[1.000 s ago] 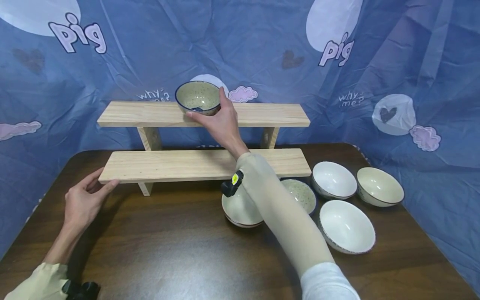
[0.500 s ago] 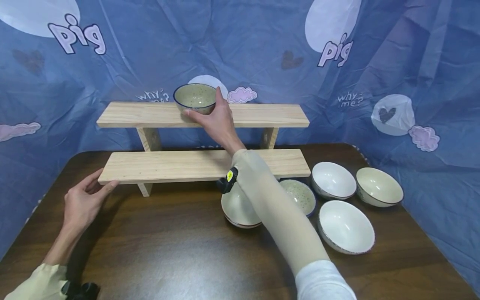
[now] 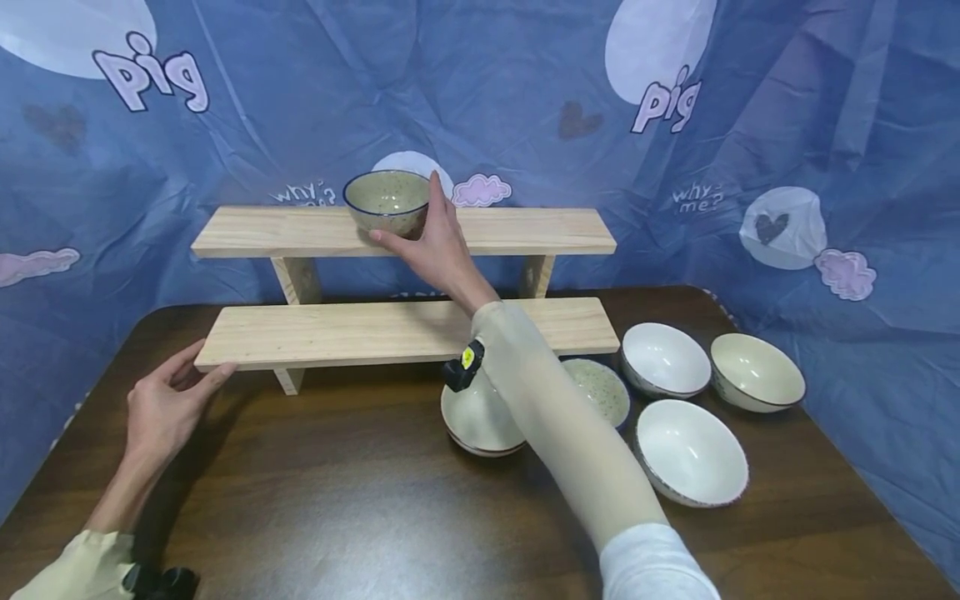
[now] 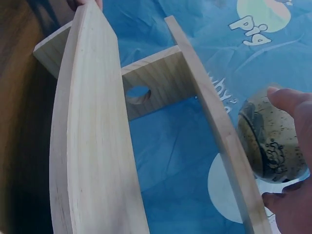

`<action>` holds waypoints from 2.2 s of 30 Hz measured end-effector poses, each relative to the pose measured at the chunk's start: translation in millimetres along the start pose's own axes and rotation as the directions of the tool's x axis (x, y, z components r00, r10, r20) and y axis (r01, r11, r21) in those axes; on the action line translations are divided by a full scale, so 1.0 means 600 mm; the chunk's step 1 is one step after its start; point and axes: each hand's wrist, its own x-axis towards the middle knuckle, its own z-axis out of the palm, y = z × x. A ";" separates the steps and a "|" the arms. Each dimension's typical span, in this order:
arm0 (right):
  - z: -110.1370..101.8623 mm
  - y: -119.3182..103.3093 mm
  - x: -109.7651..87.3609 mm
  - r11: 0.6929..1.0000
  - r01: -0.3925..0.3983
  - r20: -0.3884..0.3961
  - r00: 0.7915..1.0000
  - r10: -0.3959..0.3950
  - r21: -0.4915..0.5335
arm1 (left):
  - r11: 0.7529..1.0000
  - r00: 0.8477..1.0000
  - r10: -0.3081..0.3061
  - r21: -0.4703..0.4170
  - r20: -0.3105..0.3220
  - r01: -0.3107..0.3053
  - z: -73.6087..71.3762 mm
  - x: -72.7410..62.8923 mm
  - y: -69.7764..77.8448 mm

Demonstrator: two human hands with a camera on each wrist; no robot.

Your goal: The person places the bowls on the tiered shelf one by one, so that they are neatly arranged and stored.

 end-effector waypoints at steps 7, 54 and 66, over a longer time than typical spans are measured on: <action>-0.026 0.002 -0.023 0.999 0.047 -0.009 0.999 -0.047 0.014 | 1.000 1.000 0.010 -0.004 -0.008 -0.010 0.000 0.000 0.000; -0.224 0.112 -0.269 0.993 0.089 0.038 0.996 -0.086 -0.080 | 0.999 0.999 0.036 -0.008 -0.009 -0.036 -0.002 -0.001 -0.004; -0.266 0.135 -0.323 0.990 0.046 -0.009 0.999 -0.048 -0.133 | 0.999 1.000 0.028 -0.017 -0.006 -0.029 -0.001 0.000 -0.006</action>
